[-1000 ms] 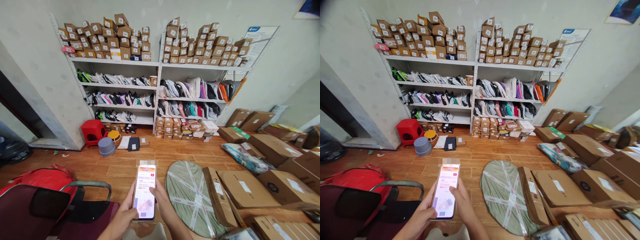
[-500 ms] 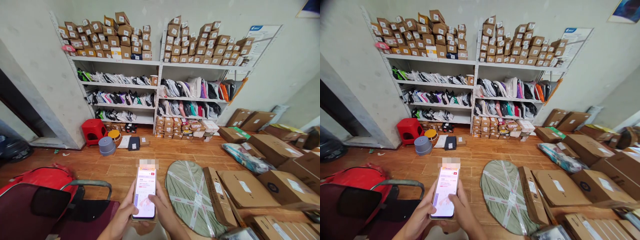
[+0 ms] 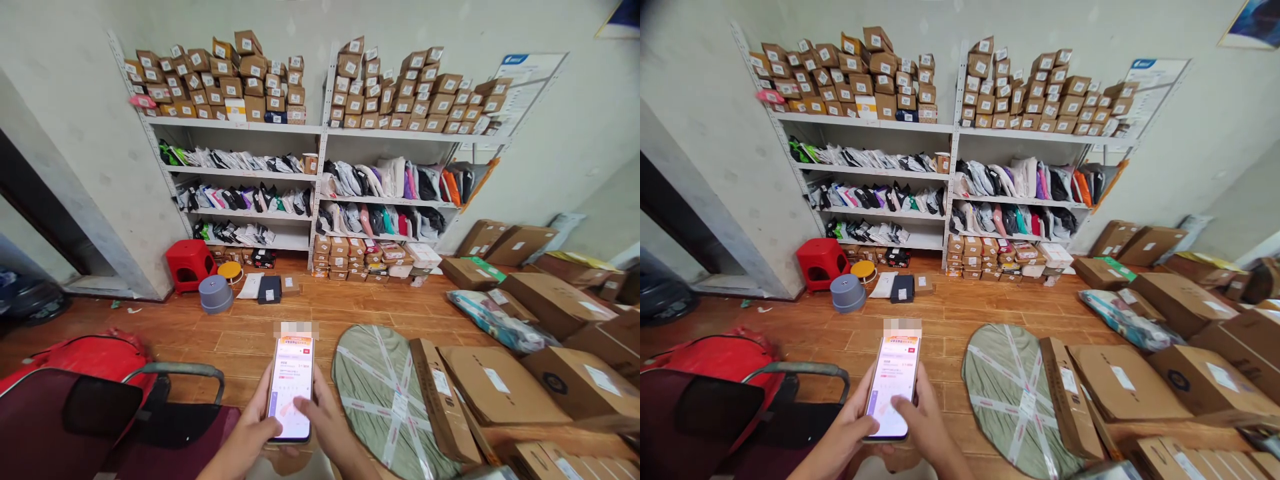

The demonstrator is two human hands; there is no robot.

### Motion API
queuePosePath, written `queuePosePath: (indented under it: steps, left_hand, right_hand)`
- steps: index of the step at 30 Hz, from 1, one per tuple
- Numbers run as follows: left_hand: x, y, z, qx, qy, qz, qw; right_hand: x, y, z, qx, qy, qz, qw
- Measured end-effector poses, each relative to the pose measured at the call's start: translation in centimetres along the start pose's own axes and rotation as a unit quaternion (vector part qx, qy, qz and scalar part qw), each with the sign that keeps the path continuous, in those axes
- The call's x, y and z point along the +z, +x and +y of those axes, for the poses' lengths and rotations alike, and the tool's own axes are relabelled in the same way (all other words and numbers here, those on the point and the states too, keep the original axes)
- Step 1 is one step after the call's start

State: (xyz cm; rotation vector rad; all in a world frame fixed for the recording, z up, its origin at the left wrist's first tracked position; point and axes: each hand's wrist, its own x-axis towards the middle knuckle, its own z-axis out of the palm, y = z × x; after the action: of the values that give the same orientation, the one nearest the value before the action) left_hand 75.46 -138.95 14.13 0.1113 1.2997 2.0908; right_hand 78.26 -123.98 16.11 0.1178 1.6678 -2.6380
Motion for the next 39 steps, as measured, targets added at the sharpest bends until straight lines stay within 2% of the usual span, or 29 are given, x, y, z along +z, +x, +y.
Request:
queuePosePath:
  steps: [4,8,13,25,31,36,39]
  left_hand:
    - [0.9,-0.6,1.2,-0.031,-0.003,-0.013,0.999]
    - [1.6,-0.9,1.7,-0.033,-0.019,-0.019,0.999]
    - [1.3,-0.7,1.4,-0.029,-0.037,-0.041,0.998]
    - [2.1,-0.5,2.4,-0.031,-0.023,0.008,0.999]
    - [1.9,-0.3,2.2,-0.01,-0.027,0.002,1.0]
    - [1.4,-0.1,1.9,-0.011,-0.026,0.003,1.0]
    - [0.8,0.0,1.4,-0.025,-0.001,-0.015,1.0]
  right_hand:
    - [0.4,1.3,-0.8,0.002,0.006,0.075,0.997]
    - [0.9,2.2,-1.7,0.013,-0.013,0.128,0.992]
    - [0.7,1.8,-0.9,-0.006,-0.015,0.171,0.985]
    - [0.9,1.2,-0.3,-0.01,0.003,0.142,0.99]
    - [0.7,1.2,0.1,-0.018,0.002,0.136,0.99]
    - [0.5,1.8,-0.5,-0.018,-0.004,0.096,0.995]
    - [0.7,2.9,-1.6,-0.015,0.019,0.121,0.992]
